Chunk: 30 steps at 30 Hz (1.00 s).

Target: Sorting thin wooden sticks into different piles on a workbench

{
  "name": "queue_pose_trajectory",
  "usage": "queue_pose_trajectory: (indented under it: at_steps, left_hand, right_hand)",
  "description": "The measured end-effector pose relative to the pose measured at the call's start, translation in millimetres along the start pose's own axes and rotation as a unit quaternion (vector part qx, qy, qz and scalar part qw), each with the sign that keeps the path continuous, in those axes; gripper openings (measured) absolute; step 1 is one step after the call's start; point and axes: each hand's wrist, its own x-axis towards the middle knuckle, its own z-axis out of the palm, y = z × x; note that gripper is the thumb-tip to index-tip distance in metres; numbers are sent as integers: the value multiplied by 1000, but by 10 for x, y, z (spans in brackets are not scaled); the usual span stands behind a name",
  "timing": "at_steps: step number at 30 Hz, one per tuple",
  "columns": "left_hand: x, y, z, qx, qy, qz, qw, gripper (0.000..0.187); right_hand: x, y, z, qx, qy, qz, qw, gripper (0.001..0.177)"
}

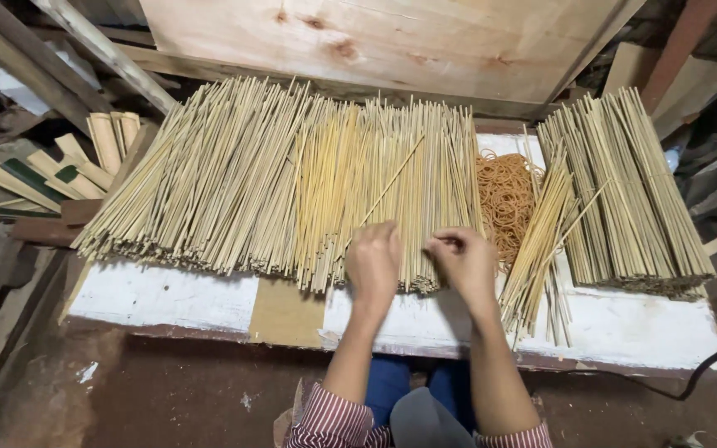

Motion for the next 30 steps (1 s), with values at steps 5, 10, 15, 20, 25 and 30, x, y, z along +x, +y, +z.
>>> queue_pose_trajectory:
  at_steps: [5, 10, 15, 20, 25, 30]
  left_hand:
    - [33, -490, -87, 87, -45, -80, 992, 17]
    - [32, -872, 231, 173, -76, -107, 976, 12]
    - [132, -739, 23, 97, -84, -106, 986, 11]
    - [275, -463, -233, 19, 6, -100, 995, 15]
    - [268, -51, -528, -49, 11, -103, 993, 16]
    - [8, 468, -697, -208, -159, -120, 958, 29]
  right_hand:
    - [-18, -497, 647, -10, -93, -21, 995, 23]
    - [96, -516, 771, -60, -128, 5, 990, 24]
    - [106, -596, 628, -39, -161, 103, 981, 40]
    - [91, -669, 527, 111, -146, 137, 973, 38]
    - [-54, -968, 334, 309, -147, 162, 926, 38]
    - [-151, -676, 47, 356, -101, 157, 916, 44]
